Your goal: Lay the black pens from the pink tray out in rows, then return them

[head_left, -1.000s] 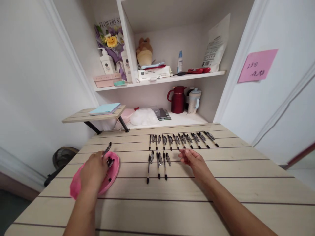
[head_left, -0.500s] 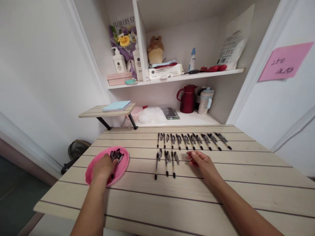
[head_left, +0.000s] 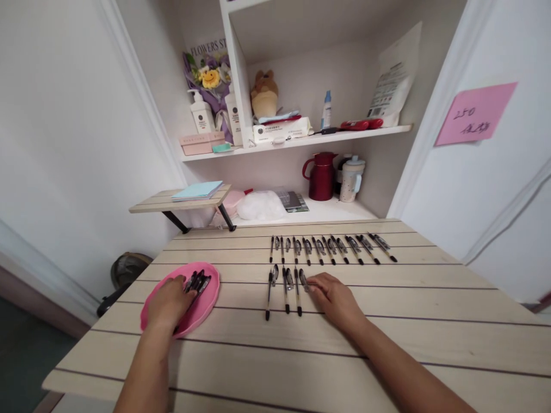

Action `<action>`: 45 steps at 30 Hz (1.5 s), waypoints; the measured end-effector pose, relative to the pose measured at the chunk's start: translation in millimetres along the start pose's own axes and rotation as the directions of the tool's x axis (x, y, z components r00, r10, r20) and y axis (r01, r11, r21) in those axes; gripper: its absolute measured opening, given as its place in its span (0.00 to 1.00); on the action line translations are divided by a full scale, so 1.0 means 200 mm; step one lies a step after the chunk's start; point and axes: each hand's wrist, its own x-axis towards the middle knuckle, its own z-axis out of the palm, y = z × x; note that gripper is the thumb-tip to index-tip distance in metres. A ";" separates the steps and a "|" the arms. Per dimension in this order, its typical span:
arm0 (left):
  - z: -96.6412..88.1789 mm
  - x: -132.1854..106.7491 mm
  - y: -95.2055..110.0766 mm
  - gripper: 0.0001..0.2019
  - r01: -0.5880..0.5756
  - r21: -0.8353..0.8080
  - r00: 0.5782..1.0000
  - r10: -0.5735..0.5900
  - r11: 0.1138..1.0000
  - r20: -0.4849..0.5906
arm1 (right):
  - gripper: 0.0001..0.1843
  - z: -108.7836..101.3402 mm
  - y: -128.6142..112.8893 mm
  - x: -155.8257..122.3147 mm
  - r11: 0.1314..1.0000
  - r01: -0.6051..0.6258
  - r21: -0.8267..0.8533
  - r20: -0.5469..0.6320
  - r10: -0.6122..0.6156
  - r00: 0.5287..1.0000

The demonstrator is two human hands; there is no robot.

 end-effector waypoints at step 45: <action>0.31 -0.32 0.94 0.12 0.399 -0.882 0.889 0.342 -0.251 0.305 | 0.30 0.05 -0.02 0.04 0.947 -0.302 -0.112 -0.064 0.296 0.953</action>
